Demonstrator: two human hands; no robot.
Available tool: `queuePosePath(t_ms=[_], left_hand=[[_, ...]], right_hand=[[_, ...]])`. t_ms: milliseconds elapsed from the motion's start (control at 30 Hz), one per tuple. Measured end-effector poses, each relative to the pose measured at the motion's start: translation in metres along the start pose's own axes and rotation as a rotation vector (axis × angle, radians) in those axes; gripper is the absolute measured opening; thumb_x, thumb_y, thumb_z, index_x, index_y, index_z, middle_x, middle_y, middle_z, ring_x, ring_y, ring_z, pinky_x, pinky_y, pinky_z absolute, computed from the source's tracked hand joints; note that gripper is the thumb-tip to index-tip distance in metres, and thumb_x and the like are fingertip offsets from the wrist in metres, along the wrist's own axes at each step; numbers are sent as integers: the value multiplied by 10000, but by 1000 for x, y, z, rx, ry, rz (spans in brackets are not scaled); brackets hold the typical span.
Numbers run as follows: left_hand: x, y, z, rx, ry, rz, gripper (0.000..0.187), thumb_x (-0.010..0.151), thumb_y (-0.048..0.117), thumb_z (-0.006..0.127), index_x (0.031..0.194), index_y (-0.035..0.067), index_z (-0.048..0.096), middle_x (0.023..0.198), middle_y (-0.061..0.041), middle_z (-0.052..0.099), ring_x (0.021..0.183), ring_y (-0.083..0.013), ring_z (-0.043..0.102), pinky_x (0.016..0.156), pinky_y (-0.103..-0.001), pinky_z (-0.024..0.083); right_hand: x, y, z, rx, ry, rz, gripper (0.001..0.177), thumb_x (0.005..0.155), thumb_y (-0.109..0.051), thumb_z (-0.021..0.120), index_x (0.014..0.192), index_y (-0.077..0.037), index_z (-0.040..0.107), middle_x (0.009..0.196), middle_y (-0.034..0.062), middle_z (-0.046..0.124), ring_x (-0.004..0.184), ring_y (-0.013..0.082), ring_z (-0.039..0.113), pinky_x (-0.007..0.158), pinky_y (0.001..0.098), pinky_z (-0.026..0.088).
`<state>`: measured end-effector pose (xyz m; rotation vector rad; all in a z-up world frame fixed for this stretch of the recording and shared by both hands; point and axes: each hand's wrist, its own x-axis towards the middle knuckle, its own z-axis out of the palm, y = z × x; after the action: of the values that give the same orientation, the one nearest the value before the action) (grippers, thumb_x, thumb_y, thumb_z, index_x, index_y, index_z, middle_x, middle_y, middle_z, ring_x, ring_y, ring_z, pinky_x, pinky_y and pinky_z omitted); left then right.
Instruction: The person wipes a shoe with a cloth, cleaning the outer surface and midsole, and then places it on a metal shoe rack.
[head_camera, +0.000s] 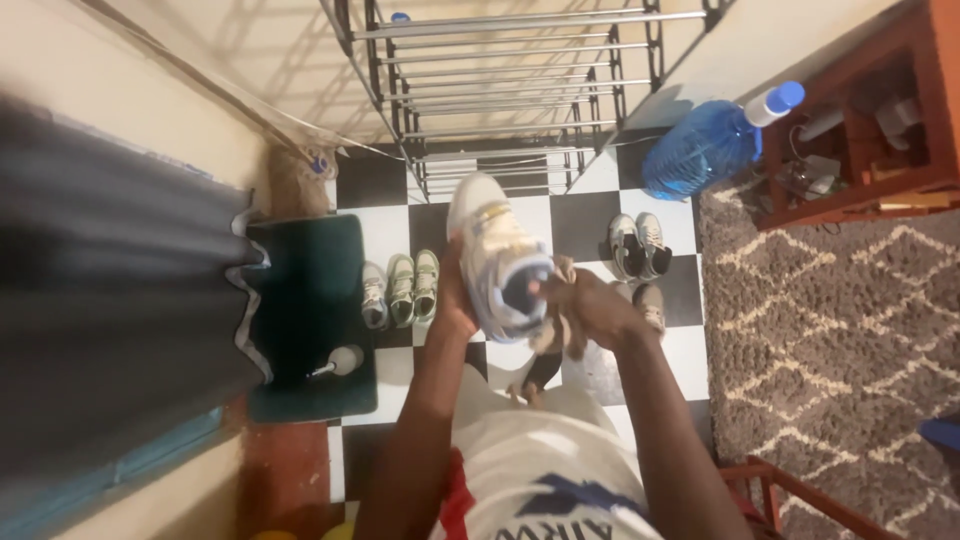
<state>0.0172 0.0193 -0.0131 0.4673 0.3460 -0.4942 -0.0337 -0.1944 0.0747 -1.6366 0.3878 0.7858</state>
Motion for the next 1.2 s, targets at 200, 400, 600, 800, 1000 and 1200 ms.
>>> queuePosePath(t_ms=[200, 400, 600, 800, 1000, 1200], left_hand=[[51, -13, -76, 238, 362, -113, 796, 806, 540, 698, 1466, 138, 505, 1353, -116, 623, 1276, -315, 581, 1047, -495, 496], [110, -22, -169, 853, 595, 51, 755, 829, 610, 678, 1393, 108, 651, 1380, -110, 649, 1282, -228, 576, 1077, -371, 422], [135, -51, -246, 913, 405, 45, 786, 828, 577, 710, 1397, 43, 614, 1287, -147, 710, 1138, -235, 657, 981, -358, 499], [162, -58, -249, 795, 661, -71, 755, 922, 481, 622, 1580, 198, 381, 1133, -153, 701, 838, -219, 651, 627, -313, 528], [211, -56, -306, 662, 456, 163, 626, 910, 228, 557, 1517, 130, 437, 1120, -116, 674, 857, -187, 693, 606, -321, 576], [274, -44, -395, 1090, 551, 309, 522, 978, 259, 550, 1458, 62, 497, 1148, -108, 669, 932, -224, 698, 698, -312, 578]], right_hand=[[111, 109, 6, -240, 121, -202, 279, 847, -194, 657, 1044, -73, 814, 972, 84, 825, 905, 214, 790, 831, 395, 613], [246, 188, 17, -1374, 75, -327, 666, 639, -552, 817, 1180, -166, 768, 1012, 142, 744, 971, 324, 678, 917, 442, 416], [373, 257, 42, -1427, 204, -108, 304, 942, -316, 612, 799, -168, 836, 878, 48, 769, 1067, 251, 661, 993, 374, 458], [436, 252, 81, -1655, 227, -238, 224, 905, -328, 720, 877, -130, 821, 867, 74, 760, 1021, 270, 664, 987, 389, 475], [483, 245, 94, -1302, 353, -233, 570, 652, -409, 848, 1090, -55, 764, 989, 123, 748, 1066, 294, 674, 855, 402, 557], [490, 219, 102, -197, 508, 66, 534, 946, -415, 633, 1116, 86, 709, 890, 225, 756, 788, 302, 755, 648, 396, 566]])
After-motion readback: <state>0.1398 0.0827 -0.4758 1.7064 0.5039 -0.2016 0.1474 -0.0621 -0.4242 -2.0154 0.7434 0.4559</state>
